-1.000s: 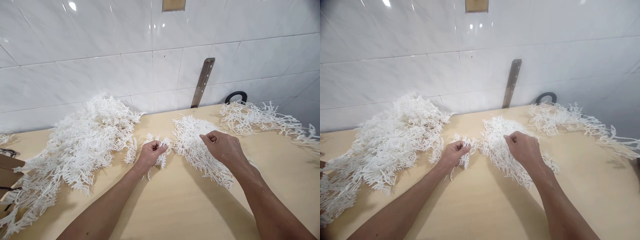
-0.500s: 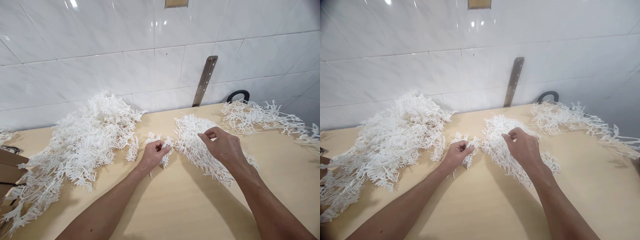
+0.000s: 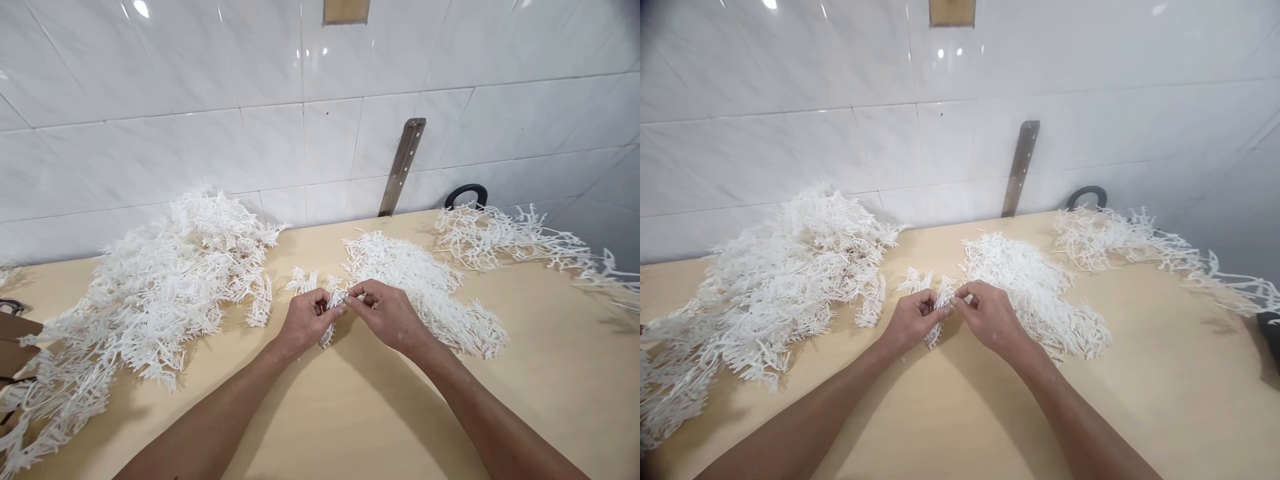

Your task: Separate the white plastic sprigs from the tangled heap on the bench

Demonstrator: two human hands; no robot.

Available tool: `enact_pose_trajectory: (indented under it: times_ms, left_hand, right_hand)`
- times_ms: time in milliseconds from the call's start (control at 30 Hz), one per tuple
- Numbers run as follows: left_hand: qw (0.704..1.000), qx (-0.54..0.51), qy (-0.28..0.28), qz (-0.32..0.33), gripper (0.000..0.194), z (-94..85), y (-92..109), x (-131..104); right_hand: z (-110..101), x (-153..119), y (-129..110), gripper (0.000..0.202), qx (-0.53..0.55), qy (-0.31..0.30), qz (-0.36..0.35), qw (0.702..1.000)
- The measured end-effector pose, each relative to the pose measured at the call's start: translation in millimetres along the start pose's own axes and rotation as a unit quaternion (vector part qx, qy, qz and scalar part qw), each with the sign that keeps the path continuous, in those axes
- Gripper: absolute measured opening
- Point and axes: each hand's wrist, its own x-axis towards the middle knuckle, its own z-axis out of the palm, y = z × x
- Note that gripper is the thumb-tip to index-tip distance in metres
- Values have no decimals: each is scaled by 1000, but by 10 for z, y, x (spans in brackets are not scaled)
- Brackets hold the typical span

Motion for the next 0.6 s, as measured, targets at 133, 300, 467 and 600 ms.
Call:
enact_pose_trajectory:
  times_ms: [133, 300, 467, 600]
  left_hand:
    - [998, -41, 5, -41, 33, -48, 42, 21]
    - [983, -151, -18, -105, 39, -128, 106, 60]
    - [955, -259, -9, -147, 40, -141, 108, 77]
    - [957, -256, -11, -139, 40, -124, 117, 63]
  right_hand:
    - [11, 19, 27, 17, 6, -1, 39, 999]
    - [68, 18, 57, 21, 56, -7, 64, 996]
    - [119, -4, 25, 23, 96, -11, 71, 993]
    - [167, -25, -44, 23, 96, 7, 51, 994]
